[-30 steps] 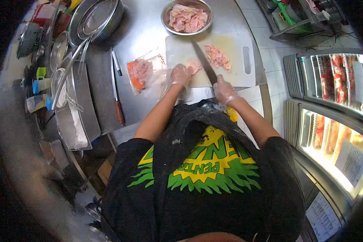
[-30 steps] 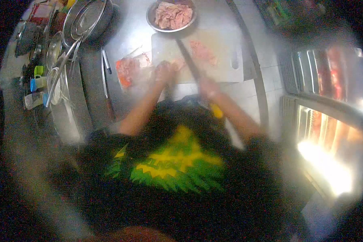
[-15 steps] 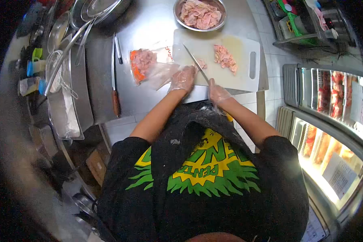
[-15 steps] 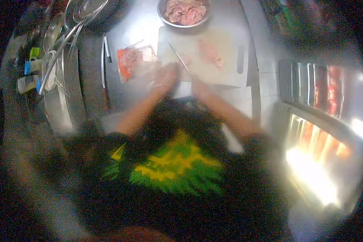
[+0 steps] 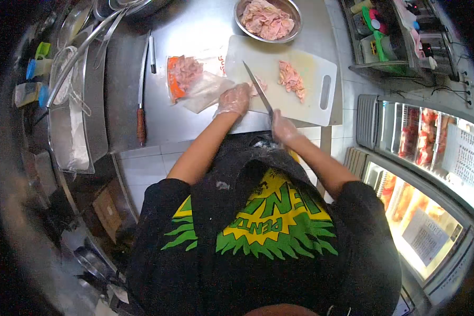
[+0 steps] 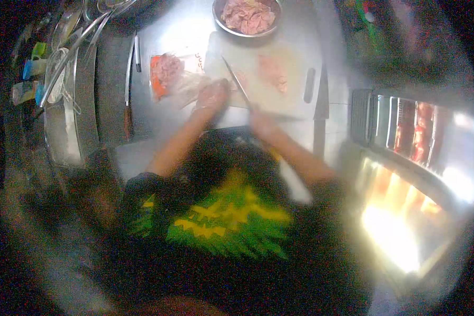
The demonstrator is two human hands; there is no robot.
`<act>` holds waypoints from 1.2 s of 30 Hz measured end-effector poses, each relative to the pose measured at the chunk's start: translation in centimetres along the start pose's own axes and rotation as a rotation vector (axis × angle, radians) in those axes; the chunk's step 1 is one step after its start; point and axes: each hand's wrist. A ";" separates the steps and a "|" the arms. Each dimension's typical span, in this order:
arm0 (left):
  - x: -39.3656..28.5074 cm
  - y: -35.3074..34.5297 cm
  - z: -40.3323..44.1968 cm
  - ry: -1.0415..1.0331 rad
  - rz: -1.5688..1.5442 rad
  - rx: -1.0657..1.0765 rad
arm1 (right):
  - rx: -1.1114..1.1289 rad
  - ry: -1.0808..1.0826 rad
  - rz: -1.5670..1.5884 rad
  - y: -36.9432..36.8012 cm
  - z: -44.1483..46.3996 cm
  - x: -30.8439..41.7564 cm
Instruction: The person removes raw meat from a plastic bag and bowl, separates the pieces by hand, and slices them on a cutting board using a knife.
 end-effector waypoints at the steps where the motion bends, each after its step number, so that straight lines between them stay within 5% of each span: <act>1: 0.0 0.0 0.0 0.017 -0.008 -0.011 | 0.001 0.000 -0.011 0.4 -1.3 -0.1; 10: -1.3 1.5 -0.7 0.029 0.035 0.072 | -0.057 -0.171 0.103 -1.0 -0.9 -1.8; 13: -0.9 0.7 -0.3 -0.016 0.083 0.031 | -0.107 0.232 -0.200 -0.3 -1.4 -1.4; 15: -1.3 1.0 -0.8 0.046 0.050 0.113 | -0.058 0.085 -0.089 -1.2 1.8 -0.9; 17: -0.3 -0.8 -0.2 -0.069 0.157 -0.090 | -0.040 -0.074 0.046 -2.8 6.9 -1.4; 18: 0.8 -2.3 0.7 -0.052 0.224 -0.010 | -0.067 -0.023 0.006 -0.9 6.2 1.7; 19: -1.2 1.3 -0.7 -0.003 0.209 0.024 | -0.065 0.261 0.033 -1.1 8.4 1.3; 20: 3.3 -5.9 0.8 -0.257 0.320 -0.406 | -0.060 0.308 -0.082 0.1 7.9 2.7; 21: -1.5 2.2 -1.2 0.055 0.068 0.071 | -0.061 0.357 -0.198 1.3 7.4 4.1; 23: 0.1 -0.5 -0.8 -0.020 0.167 -0.031 | -0.075 0.400 -0.365 -1.5 10.5 0.6; 25: -0.2 -0.6 -1.3 -0.036 0.172 -0.065 | -0.029 0.041 0.104 1.2 3.0 2.7; 29: -1.0 0.9 -0.9 0.001 0.160 -0.033 | 0.095 -0.090 -0.116 3.4 -4.8 3.0; 33: 1.4 -2.3 0.9 -0.023 0.097 0.038 | -0.045 -0.150 -0.033 2.7 -2.8 -1.4; 36: -2.6 3.6 -1.7 0.040 0.076 0.105 | -0.284 -0.085 -0.042 -2.7 4.4 -10.6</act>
Point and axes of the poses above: each hand's wrist, its own z-axis towards the middle knuckle, its own y-axis out of the back of the hand, x = y × z, and after that the axes turned 4 degrees about x, right-handed
